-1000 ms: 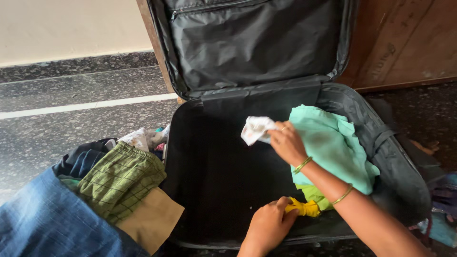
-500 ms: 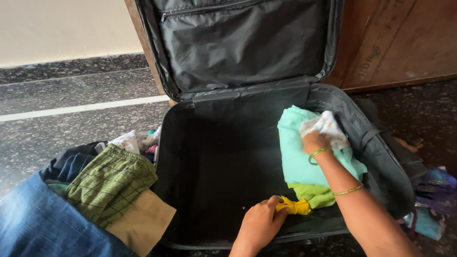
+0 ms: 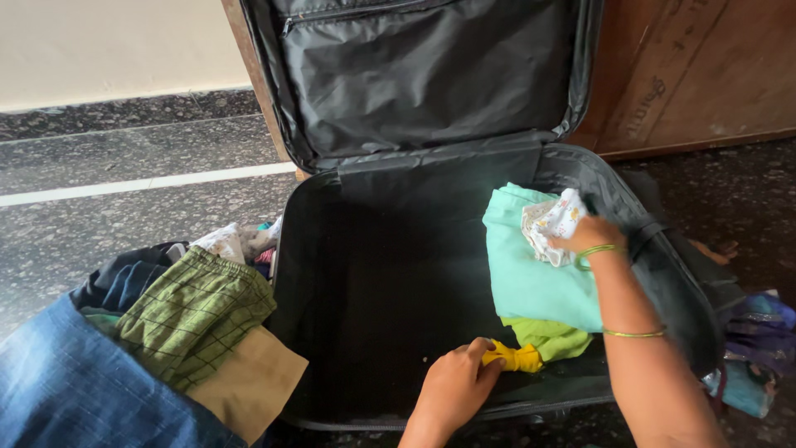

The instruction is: The person folds various clothing items and places them into an open suitcase. They handle shirts, pants, and other garments one by one, arranging them neatly inside the suitcase.

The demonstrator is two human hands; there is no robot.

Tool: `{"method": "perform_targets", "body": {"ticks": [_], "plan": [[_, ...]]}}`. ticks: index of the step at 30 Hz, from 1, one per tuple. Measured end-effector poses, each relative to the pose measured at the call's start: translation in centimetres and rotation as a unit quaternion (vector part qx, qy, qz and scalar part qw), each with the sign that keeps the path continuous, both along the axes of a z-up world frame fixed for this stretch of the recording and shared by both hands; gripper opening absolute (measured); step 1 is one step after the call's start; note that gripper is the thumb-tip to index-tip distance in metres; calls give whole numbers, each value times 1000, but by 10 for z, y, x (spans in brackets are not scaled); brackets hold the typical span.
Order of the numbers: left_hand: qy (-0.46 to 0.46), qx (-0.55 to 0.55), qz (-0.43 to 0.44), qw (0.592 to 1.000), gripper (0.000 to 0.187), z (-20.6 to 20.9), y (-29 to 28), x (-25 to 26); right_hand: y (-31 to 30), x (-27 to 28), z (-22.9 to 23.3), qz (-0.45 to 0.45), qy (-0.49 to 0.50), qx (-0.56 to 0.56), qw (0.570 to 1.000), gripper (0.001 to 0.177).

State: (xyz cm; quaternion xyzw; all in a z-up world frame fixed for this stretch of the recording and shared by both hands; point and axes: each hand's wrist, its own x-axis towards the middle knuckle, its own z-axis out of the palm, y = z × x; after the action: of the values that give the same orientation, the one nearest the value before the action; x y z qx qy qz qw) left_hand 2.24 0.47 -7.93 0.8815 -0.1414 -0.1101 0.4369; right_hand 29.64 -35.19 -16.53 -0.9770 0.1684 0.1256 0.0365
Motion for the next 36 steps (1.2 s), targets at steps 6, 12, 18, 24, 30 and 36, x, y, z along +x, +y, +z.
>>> {"method": "perform_targets", "body": {"ticks": [6,12,18,24,30,36], "plan": [[-50,-32,12,998,32,-4,-1,-1,3,-12,-40,-40,222,97,969,129],[-63,-28,11,998,30,-7,0,-4,-10,4,-78,76,45,126,988,113],[-43,-22,7,999,31,-2,0,-2,-13,11,-88,-27,-61,117,991,137],[-29,-14,6,999,32,0,0,-3,-17,1,-89,-9,-103,77,992,101],[-29,-13,4,999,34,-3,1,-1,-18,-1,-79,-8,-92,89,992,94],[-45,-29,22,998,33,-7,-1,-2,-8,4,-57,-31,-11,-25,999,66]]}}
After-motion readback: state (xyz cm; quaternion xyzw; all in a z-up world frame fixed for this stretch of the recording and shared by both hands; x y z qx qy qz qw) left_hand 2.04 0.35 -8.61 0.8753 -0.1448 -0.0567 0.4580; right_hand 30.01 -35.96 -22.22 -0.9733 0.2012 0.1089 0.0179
